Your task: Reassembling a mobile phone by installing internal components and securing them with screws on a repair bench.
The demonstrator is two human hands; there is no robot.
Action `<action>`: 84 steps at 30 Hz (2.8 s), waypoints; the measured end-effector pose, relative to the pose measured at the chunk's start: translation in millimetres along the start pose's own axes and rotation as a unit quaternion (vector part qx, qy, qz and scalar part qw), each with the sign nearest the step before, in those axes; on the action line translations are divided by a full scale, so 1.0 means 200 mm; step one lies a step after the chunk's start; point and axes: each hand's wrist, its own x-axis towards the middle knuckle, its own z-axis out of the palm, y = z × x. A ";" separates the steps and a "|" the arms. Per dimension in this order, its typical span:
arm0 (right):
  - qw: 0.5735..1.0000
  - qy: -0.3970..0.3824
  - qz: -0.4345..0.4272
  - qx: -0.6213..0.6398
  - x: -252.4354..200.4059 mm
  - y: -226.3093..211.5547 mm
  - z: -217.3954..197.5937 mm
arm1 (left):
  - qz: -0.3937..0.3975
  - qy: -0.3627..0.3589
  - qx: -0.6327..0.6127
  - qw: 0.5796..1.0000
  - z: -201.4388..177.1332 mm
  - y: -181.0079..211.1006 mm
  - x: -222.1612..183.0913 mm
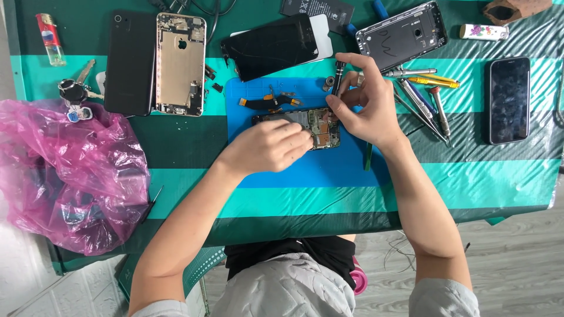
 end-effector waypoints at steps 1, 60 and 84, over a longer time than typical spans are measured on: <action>1.000 0.000 0.000 0.000 0.00 0.00 0.00 | 0.000 0.000 0.000 1.000 -0.01 -0.01 0.00; 0.903 -0.051 -0.155 -0.397 -0.01 0.02 -0.08 | -0.285 -0.124 -0.193 0.931 -0.24 -0.08 0.00; 0.902 -0.082 -0.289 -0.311 -0.01 -0.05 0.05 | -0.261 -0.028 -0.243 0.934 -0.21 -0.05 0.01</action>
